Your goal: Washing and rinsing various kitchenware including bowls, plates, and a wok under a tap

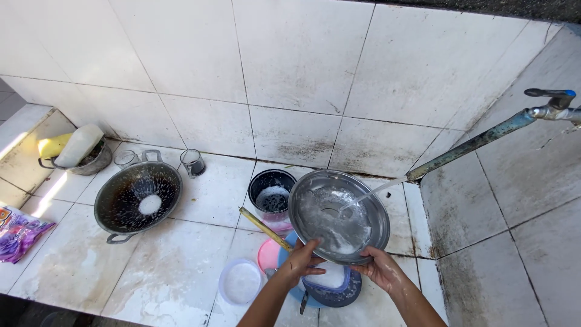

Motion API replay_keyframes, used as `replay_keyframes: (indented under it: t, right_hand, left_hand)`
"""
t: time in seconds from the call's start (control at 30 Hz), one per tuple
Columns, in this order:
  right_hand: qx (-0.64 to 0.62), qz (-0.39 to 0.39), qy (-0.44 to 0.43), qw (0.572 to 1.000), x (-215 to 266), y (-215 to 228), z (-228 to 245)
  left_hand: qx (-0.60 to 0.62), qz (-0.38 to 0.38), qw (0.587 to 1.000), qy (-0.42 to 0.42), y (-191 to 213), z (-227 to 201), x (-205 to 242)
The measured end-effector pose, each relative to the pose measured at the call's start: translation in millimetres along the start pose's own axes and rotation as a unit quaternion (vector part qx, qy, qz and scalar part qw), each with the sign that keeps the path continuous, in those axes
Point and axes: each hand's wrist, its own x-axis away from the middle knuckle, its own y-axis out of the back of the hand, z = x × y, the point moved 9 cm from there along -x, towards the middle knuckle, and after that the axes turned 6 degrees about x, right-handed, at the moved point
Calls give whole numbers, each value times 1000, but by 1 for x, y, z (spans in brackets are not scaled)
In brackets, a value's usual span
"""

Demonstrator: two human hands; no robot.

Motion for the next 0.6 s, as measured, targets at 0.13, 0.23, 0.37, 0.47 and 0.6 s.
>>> replay_keyframes:
  t: [0.13, 0.23, 0.37, 0.47, 0.6]
  right_hand:
    - [-101, -19, 70, 992, -45, 32, 10]
    - [-77, -57, 112, 989, -29, 35, 24]
    - [35, -67, 54, 996, -7, 33, 18]
    - [-83, -43, 85, 992, -10, 20, 27]
    - [-57, -35, 94, 993, -14, 5, 22]
  left_hand:
    - [-292, -98, 944, -118, 70, -47, 40]
    - [-381, -350, 838, -177, 211, -41, 23]
    - [-356, -415, 837, -12, 326, 5, 29]
    - [-273, -357, 893, -32, 335, 30, 23]
    - [-190, -366, 911, -17, 318, 50, 52]
